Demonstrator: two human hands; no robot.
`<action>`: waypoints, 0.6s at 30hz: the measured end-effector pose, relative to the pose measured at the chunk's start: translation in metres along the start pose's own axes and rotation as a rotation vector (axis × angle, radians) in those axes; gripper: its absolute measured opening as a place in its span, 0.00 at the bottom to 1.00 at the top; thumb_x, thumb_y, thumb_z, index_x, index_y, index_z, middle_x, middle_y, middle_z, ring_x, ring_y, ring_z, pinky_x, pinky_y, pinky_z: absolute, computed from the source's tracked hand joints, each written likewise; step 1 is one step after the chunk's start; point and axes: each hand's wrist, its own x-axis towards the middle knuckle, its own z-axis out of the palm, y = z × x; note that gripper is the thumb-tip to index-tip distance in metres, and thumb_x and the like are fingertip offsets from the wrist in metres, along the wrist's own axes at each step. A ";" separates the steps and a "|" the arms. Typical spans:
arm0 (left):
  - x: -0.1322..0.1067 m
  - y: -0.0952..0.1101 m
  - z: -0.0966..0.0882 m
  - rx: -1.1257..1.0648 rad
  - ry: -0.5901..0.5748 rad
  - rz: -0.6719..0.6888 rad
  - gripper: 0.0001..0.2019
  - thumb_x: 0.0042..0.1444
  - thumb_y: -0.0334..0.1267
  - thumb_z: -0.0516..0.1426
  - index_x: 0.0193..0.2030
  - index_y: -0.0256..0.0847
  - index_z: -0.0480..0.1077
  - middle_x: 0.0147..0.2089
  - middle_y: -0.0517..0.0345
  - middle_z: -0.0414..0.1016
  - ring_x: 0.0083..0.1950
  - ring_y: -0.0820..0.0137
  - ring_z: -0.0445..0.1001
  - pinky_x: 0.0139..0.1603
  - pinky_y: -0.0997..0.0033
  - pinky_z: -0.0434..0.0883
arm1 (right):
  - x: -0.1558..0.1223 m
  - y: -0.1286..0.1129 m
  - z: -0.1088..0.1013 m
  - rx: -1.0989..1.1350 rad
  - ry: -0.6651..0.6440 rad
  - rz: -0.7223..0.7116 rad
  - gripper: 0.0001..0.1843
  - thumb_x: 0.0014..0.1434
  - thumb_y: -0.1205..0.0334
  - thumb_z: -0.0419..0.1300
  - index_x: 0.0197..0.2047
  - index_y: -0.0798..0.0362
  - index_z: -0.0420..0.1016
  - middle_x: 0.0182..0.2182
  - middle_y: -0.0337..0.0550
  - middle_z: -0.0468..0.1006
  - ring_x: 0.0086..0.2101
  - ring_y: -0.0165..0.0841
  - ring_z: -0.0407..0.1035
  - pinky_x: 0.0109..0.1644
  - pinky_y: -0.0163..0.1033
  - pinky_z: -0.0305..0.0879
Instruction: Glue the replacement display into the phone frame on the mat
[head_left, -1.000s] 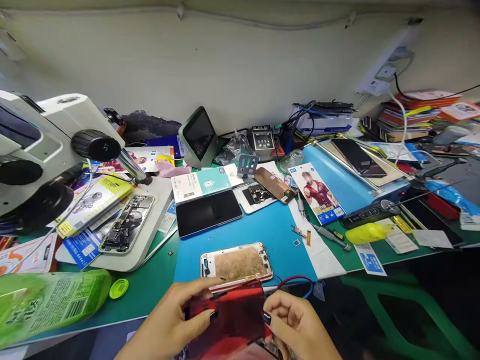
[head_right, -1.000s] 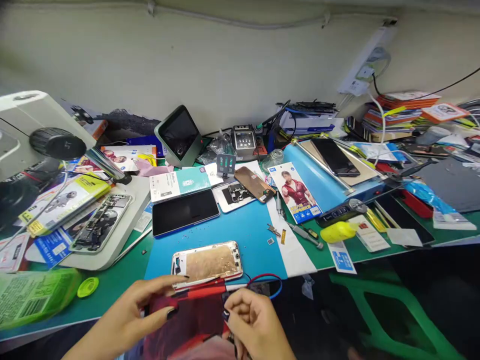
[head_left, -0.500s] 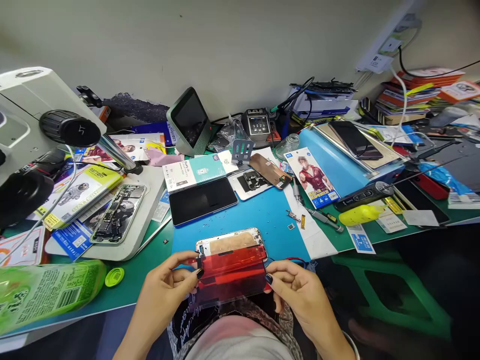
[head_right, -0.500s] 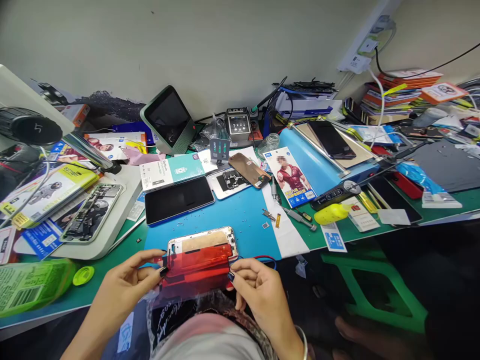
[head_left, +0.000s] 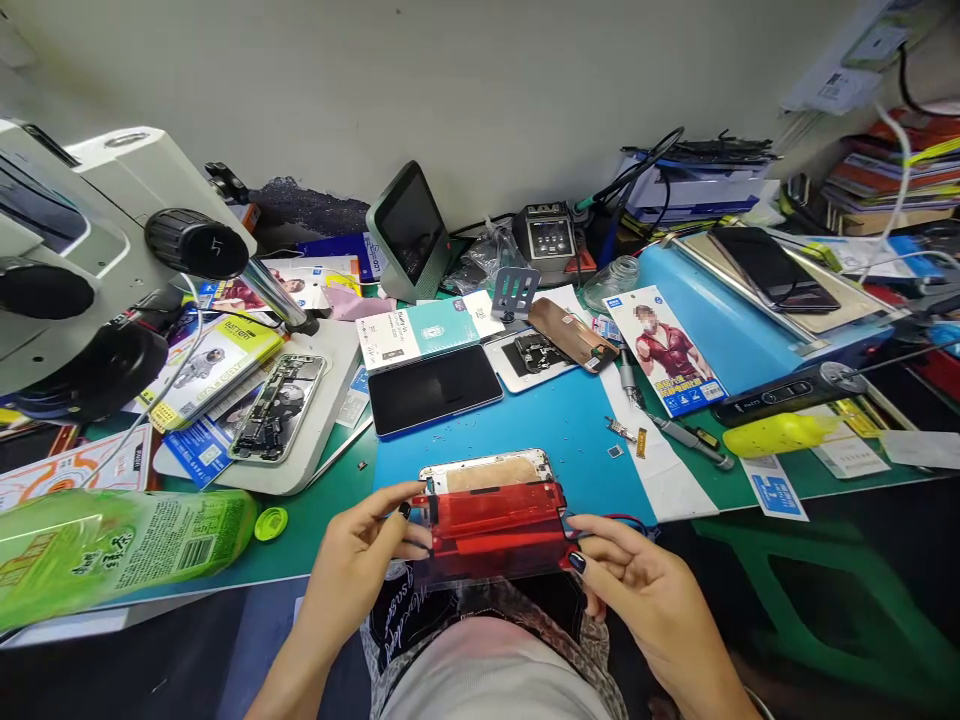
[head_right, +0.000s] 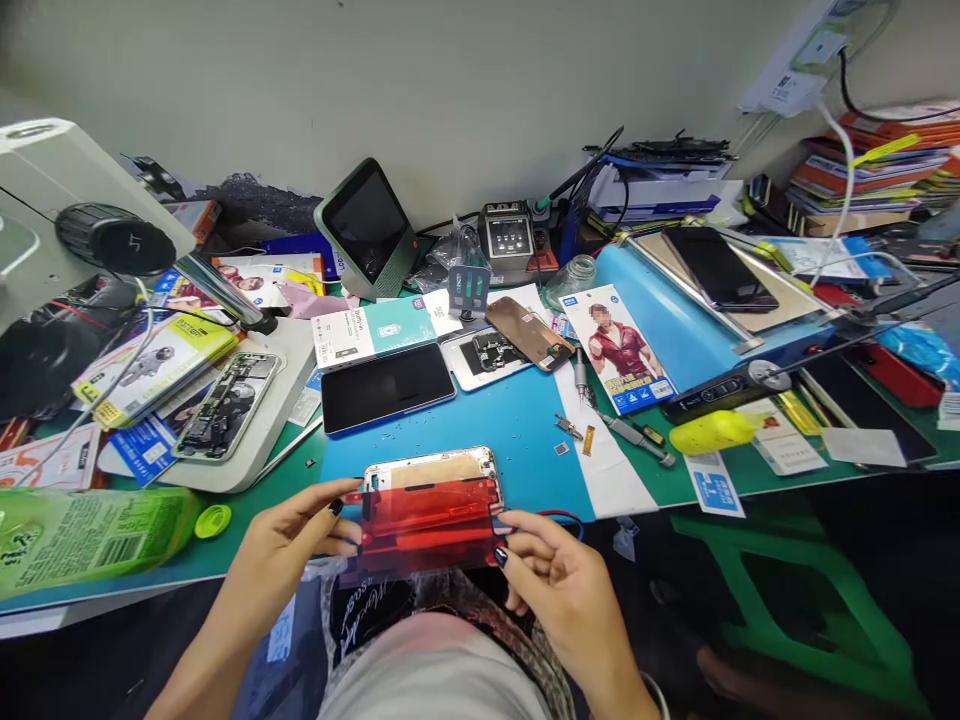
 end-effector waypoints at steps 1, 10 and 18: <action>0.000 0.000 0.001 -0.003 0.001 0.000 0.16 0.57 0.42 0.58 0.48 0.36 0.75 0.31 0.56 0.81 0.31 0.70 0.79 0.34 0.72 0.79 | 0.000 0.000 -0.001 -0.008 -0.006 -0.003 0.20 0.52 0.58 0.68 0.47 0.57 0.74 0.26 0.39 0.76 0.19 0.24 0.65 0.22 0.29 0.65; 0.005 -0.007 0.002 0.017 0.040 0.039 0.15 0.54 0.40 0.60 0.48 0.38 0.74 0.41 0.56 0.80 0.35 0.70 0.80 0.36 0.72 0.80 | 0.001 -0.005 0.004 -0.139 0.029 -0.127 0.22 0.52 0.60 0.66 0.51 0.55 0.73 0.35 0.45 0.78 0.22 0.26 0.68 0.25 0.32 0.70; 0.007 -0.013 0.005 0.149 0.077 0.095 0.14 0.56 0.40 0.58 0.49 0.39 0.72 0.34 0.58 0.82 0.38 0.67 0.81 0.40 0.71 0.79 | 0.004 0.002 0.008 -0.349 0.130 -0.279 0.20 0.54 0.60 0.63 0.50 0.56 0.74 0.33 0.45 0.77 0.21 0.26 0.65 0.24 0.32 0.66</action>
